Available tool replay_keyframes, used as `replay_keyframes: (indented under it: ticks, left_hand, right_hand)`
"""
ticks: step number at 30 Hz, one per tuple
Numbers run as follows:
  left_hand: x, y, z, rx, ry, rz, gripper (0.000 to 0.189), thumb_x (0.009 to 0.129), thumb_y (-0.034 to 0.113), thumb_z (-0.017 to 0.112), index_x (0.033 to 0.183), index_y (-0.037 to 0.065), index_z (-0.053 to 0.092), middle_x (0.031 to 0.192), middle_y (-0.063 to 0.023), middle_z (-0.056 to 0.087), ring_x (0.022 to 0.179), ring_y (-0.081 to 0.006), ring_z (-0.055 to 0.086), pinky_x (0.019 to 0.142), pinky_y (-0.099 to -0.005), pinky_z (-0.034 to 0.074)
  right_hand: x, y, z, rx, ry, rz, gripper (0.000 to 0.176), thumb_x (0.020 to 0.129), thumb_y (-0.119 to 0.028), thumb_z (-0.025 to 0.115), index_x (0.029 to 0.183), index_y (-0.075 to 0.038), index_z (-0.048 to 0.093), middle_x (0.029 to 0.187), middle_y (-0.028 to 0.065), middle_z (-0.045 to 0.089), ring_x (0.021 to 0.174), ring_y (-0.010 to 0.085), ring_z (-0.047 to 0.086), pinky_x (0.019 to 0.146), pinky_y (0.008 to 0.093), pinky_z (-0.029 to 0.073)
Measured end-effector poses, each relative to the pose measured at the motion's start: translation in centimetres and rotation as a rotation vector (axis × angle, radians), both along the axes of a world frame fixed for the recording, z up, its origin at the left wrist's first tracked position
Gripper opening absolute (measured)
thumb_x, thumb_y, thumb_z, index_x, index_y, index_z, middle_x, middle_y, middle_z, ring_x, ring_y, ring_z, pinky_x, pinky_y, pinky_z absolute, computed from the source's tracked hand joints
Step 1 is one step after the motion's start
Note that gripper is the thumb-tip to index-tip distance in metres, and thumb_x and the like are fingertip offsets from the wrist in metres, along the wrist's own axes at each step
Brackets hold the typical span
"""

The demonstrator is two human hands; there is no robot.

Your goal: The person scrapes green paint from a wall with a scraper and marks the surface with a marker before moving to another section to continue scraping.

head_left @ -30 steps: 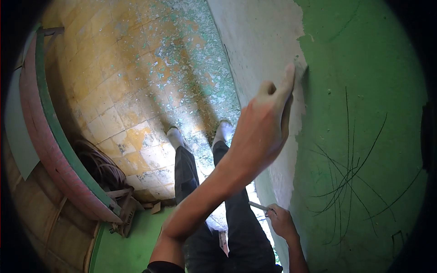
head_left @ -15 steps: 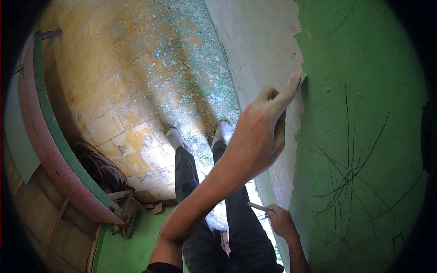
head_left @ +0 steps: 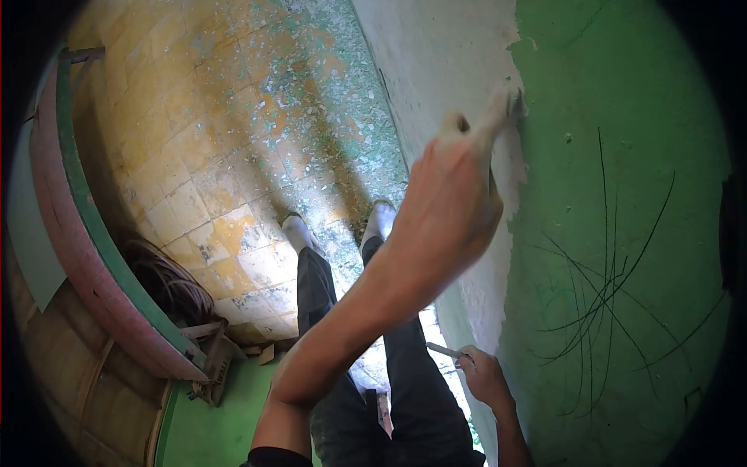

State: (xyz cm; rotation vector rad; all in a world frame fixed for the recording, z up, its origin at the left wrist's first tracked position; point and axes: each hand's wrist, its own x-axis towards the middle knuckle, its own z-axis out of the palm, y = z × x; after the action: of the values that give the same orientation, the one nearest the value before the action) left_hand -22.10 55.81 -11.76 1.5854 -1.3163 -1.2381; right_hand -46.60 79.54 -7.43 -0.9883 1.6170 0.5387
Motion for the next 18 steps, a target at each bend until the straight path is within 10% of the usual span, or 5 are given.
replay_keyframes:
  ticks: [18]
  left_hand:
    - [0.2,0.6,0.6,-0.01,0.029,-0.039,0.053,0.096,-0.004,0.05,0.148,0.004,0.049,0.085,-0.0223,0.055,0.077,-0.0339,0.059,0.08,-0.0469,0.047]
  right_hand:
    - [0.4,-0.9,0.3,0.026,0.001,0.008,0.021,0.096,-0.017,0.056,0.108,-0.002,0.065,0.092,0.0219,0.07,0.09,0.0417,0.068,0.08,0.0484,0.051]
